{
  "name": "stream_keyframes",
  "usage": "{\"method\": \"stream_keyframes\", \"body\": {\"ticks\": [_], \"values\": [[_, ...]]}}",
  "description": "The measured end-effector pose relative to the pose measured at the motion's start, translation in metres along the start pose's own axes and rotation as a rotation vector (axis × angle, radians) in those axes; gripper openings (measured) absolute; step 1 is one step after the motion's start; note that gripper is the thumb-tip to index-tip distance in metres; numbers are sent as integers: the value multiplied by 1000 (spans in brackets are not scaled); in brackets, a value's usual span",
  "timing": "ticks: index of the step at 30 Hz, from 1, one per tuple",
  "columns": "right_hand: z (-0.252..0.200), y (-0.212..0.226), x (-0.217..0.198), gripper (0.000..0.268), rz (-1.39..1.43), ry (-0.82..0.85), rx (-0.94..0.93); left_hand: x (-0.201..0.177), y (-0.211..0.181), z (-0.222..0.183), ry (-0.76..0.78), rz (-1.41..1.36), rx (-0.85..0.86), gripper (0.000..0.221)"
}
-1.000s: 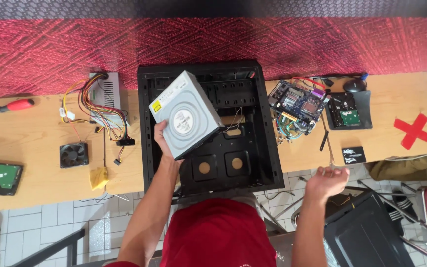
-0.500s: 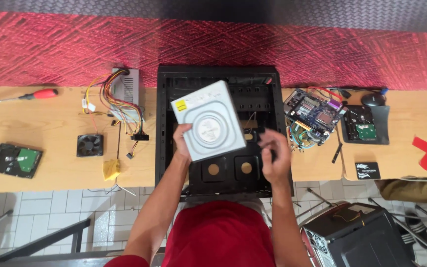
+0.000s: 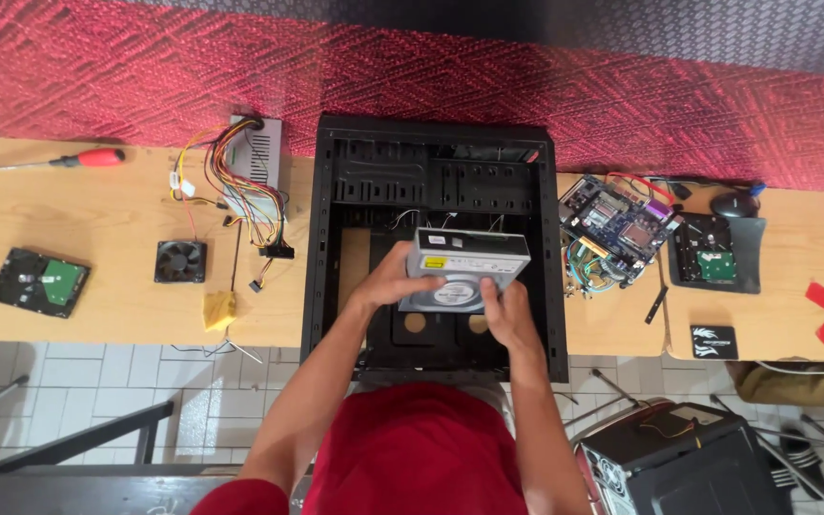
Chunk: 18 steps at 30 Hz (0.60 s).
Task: The person is disassembling a computer by unscrewing a fan from the case and then handling other internal components like the motherboard and DVD drive.
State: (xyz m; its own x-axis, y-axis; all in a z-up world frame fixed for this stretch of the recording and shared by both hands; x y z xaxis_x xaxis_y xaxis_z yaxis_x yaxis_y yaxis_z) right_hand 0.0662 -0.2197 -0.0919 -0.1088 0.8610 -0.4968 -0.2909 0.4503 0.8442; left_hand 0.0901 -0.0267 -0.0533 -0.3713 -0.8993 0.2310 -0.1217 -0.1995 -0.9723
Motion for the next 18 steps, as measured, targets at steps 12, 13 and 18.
{"method": "stream_keyframes", "body": {"ticks": [12, 13, 18], "values": [[6, 54, -3, 46, -165, 103, 73, -19, -11, -46, -307, 428, -348, 64], [6, 46, -3, 49, -194, 75, 88, -18, -9, -55, -336, 373, -408, 71], [-5, -13, -10, 57, -328, -55, 157, 5, -38, -83, -345, 291, -450, 82]]}}
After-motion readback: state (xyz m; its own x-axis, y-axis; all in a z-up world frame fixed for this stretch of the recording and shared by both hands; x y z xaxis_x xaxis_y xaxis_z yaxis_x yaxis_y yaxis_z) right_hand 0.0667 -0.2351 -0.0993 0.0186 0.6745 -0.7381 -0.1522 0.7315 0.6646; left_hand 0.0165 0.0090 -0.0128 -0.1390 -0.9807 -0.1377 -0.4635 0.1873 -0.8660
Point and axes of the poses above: each hand's wrist, its own z-axis towards the middle knuckle, its own x-axis out of the palm, y = z × x, the point moved 9 cm from there along z, towards the middle knuckle, and after that the axes turned 10 degrees about -x, right-handed, at the moved point
